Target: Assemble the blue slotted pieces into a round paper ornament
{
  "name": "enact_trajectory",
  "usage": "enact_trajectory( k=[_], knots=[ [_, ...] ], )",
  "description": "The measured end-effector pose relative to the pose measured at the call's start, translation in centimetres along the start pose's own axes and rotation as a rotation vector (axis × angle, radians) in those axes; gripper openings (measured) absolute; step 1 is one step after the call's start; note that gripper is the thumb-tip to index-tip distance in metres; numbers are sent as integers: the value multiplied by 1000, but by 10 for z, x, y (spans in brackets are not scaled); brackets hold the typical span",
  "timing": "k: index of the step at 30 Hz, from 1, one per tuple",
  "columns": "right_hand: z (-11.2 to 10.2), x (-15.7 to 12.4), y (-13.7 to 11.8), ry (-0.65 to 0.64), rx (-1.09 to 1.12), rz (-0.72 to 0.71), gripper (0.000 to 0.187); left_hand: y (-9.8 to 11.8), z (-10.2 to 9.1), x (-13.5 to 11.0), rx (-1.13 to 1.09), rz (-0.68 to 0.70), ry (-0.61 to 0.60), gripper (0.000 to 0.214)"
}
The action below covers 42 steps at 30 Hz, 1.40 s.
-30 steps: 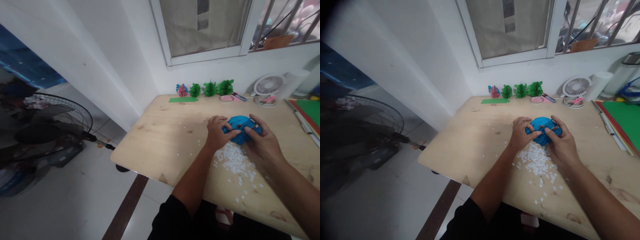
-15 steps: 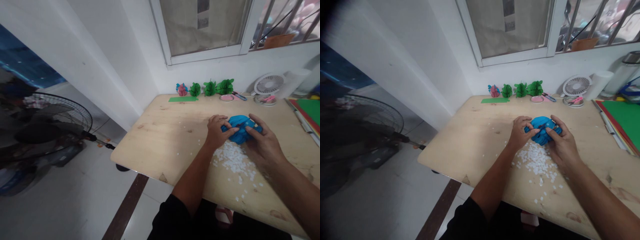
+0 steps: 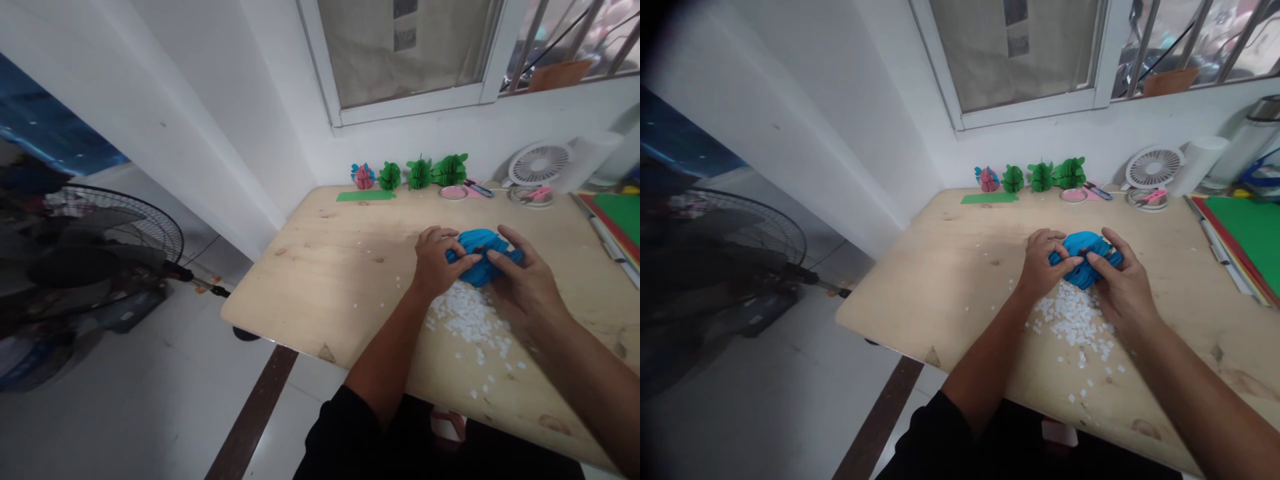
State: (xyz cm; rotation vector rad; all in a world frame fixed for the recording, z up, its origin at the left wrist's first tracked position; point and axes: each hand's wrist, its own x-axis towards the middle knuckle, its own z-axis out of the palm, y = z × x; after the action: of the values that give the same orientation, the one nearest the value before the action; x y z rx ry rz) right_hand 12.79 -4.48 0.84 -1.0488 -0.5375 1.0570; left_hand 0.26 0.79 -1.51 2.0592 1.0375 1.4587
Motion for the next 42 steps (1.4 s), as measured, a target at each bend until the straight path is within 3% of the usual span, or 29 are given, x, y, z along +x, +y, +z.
enact_trajectory(
  k=[14,22,27,35,42],
  knots=[
    [-2,-1,-1,-49,-6,25,76,-2,-3,0,37,-18,11,24],
    [-3,-2,-3,-58,-9,36,69,14,-4,-7,229,84,24,6],
    [-2,-3,-3,-76,-5,21,69,20,-4,-9,276,147,12,7],
    [-3,-2,-3,-85,-15,21,68,13,-1,-8,195,87,90,11],
    [-1,-2,-2,-75,-12,4,67,11,0,-5,91,13,50,12]
  ],
)
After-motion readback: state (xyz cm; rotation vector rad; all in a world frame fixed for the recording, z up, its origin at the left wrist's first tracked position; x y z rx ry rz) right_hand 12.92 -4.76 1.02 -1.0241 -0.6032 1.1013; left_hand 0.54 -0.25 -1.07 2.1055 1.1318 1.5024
